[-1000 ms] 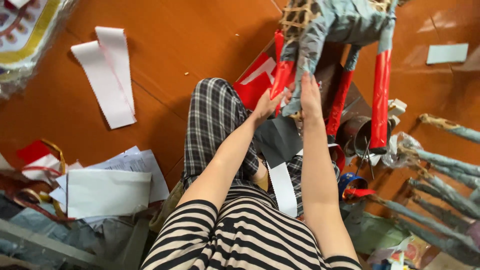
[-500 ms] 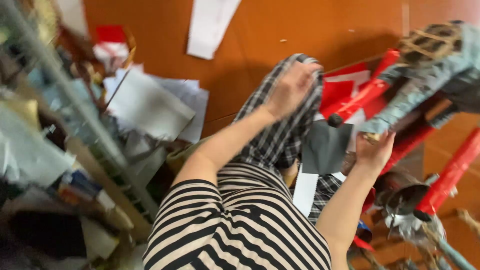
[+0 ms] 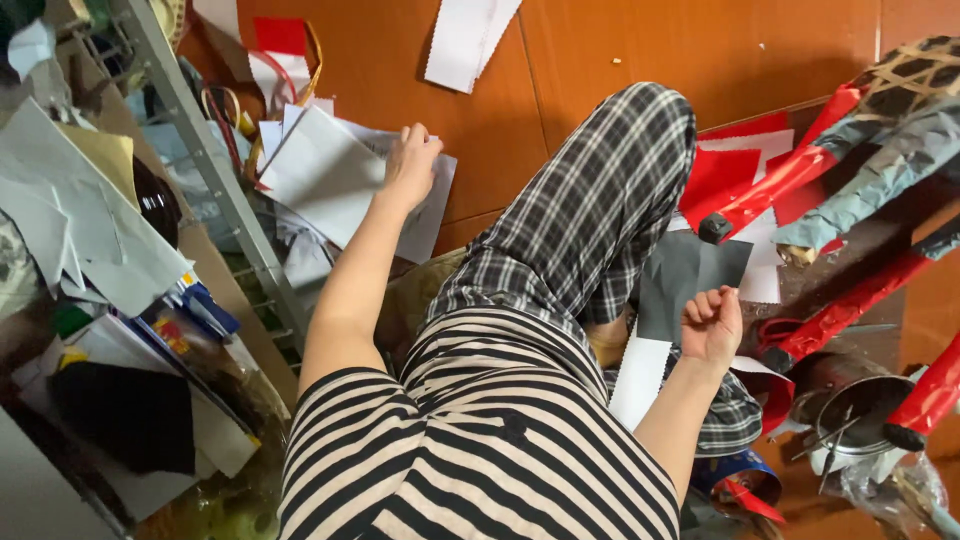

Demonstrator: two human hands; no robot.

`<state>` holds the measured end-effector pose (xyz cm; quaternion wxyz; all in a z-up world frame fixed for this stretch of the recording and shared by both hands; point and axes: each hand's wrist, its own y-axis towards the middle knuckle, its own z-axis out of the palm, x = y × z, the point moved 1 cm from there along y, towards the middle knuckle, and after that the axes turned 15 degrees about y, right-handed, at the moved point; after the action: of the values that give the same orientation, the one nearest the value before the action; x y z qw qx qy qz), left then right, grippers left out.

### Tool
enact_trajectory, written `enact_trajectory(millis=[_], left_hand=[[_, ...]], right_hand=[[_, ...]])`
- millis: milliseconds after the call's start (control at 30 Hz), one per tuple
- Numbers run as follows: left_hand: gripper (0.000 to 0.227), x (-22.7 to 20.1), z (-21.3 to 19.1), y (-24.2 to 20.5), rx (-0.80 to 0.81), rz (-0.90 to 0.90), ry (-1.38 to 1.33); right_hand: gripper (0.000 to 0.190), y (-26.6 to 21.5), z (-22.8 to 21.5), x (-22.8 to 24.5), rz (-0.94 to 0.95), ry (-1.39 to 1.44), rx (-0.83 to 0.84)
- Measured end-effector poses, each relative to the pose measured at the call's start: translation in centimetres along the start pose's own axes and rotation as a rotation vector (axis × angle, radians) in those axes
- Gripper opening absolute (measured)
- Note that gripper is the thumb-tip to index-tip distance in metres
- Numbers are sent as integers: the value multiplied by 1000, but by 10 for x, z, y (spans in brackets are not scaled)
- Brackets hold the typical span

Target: Applying paper strips and glue to construct a giraffe-shaped paper craft model.

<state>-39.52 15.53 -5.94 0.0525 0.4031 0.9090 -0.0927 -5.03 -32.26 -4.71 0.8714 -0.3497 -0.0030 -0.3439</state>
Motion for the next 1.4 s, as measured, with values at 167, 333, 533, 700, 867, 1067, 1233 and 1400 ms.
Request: enact_trajectory(millis=[167,333,533,700,867,1067,1233,1400], left_hand=[[19,19,15,8,76,48,-24],[21,25,-19,39,502,154,-440],[13,4,-114,93,462,52,-861],[7,-108,-224,115,501,222,-943],[15,-283,-241,138,521,639,-679],[27,-417,-163,191,340,720,-506],[44,-483,-51,236,163,628,-264],[67,-506,-47,245,185,393,-209]], right_hand=[[13,-6,23,-25,-40,-255,33],[25,-13,34,-51,9,-442,0],[36,-33,118,-89,174,-889,244],[28,-83,224,-103,-516,-1429,406],[45,-115,311,-66,-1091,-1427,411],[15,-40,266,24,-973,-1404,-188],[18,59,217,76,-1020,-1453,-385],[41,121,194,92,-872,-1300,-589]])
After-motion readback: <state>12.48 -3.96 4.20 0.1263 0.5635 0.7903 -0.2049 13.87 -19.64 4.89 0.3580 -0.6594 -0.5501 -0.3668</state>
